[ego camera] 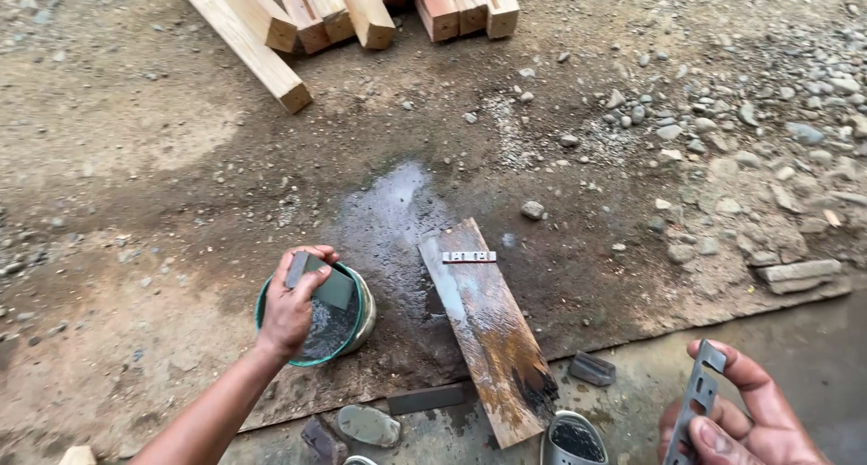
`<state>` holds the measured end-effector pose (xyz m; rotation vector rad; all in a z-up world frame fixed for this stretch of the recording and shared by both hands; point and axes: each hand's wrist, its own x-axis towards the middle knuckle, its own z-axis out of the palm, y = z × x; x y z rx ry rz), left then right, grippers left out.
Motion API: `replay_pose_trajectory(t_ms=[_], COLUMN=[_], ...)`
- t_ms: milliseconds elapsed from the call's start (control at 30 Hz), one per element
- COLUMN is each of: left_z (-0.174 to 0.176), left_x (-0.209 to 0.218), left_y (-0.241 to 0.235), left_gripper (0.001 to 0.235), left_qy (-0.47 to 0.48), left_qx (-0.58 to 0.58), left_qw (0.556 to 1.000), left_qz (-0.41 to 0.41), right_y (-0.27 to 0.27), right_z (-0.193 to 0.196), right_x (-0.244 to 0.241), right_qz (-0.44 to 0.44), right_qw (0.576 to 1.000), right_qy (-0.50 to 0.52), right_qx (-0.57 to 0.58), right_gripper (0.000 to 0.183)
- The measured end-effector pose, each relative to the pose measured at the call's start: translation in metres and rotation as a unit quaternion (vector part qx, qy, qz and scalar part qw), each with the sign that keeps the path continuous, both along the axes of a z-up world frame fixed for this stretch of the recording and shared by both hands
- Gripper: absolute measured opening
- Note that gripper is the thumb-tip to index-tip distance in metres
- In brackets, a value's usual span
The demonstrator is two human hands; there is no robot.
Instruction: The person sharpens a metal part on a wet sharpening stone, repeatedly dipping the part into a bucket of water. They hold the part with both hands, rub it against the stone, and occasionally inspect the edge before resuming the sharpening motion.
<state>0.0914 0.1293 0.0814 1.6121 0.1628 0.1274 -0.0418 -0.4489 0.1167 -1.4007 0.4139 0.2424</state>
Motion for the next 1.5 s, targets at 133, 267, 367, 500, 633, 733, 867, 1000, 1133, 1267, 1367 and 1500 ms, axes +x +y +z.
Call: replay_pose_trajectory(t_ms=[133, 267, 367, 500, 633, 733, 867, 1000, 1133, 1267, 1367, 1500], left_z=[0.051, 0.051, -0.010, -0.105, -0.118, -0.099, -0.023, 0.054, 0.055, 0.075, 0.077, 0.083], left_x=[0.000, 0.002, 0.000, -0.017, -0.037, -0.038, -0.032, -0.054, -0.083, -0.085, -0.087, -0.081], left_y=[-0.054, -0.119, -0.165, -0.209, -0.219, -0.213, -0.196, -0.185, -0.202, -0.206, -0.201, -0.185], left_gripper=[0.019, 0.029, 0.042, 0.045, 0.040, 0.053, 0.125, 0.147, 0.143, 0.126, 0.114, 0.107], left_qy=[-0.074, -0.089, -0.170, -0.374, -0.353, -0.360, -0.165, -0.199, -0.180, 0.044, -0.015, -0.209], left_qx=[0.044, 0.197, 0.308, 0.429, 0.458, 0.481, 0.234, -0.045, -0.051, -0.148, -0.118, -0.025], left_qw=[0.992, 0.937, 0.842, 0.654, 0.582, 0.572, 0.759, 0.885, 0.905, 0.890, 0.910, 0.910], left_qz=[-0.089, -0.276, -0.408, -0.499, -0.572, -0.559, -0.585, -0.419, -0.382, -0.428, -0.397, -0.358], right_y=[0.017, 0.060, 0.106, 0.135, 0.151, 0.154, 0.149, 0.159, 0.175, 0.177, 0.179, 0.175], right_z=[0.038, 0.089, 0.126, 0.107, 0.090, 0.078, 0.061, 0.058, 0.058, 0.054, 0.067, 0.080], right_x=[0.011, 0.026, 0.036, 0.036, 0.037, 0.035, 0.030, 0.022, 0.019, 0.013, 0.013, 0.021], right_qz=[0.007, 0.064, 0.062, 0.021, -0.012, -0.004, 0.020, 0.044, 0.067, 0.080, 0.113, 0.238], right_qw=[0.988, 0.899, 0.872, 0.926, 0.950, 0.948, 0.941, 0.918, 0.886, 0.878, 0.902, 0.926], right_qy=[0.051, 0.018, 0.021, 0.087, 0.168, 0.207, 0.193, 0.205, 0.200, 0.226, 0.235, 0.193], right_qx=[0.143, 0.434, 0.484, 0.367, 0.265, 0.241, 0.277, 0.336, 0.412, 0.415, 0.346, 0.218], right_gripper=[0.076, 0.033, 0.024, 0.024, 0.022, 0.022, 0.027, 0.029, 0.028, 0.032, 0.039, 0.060])
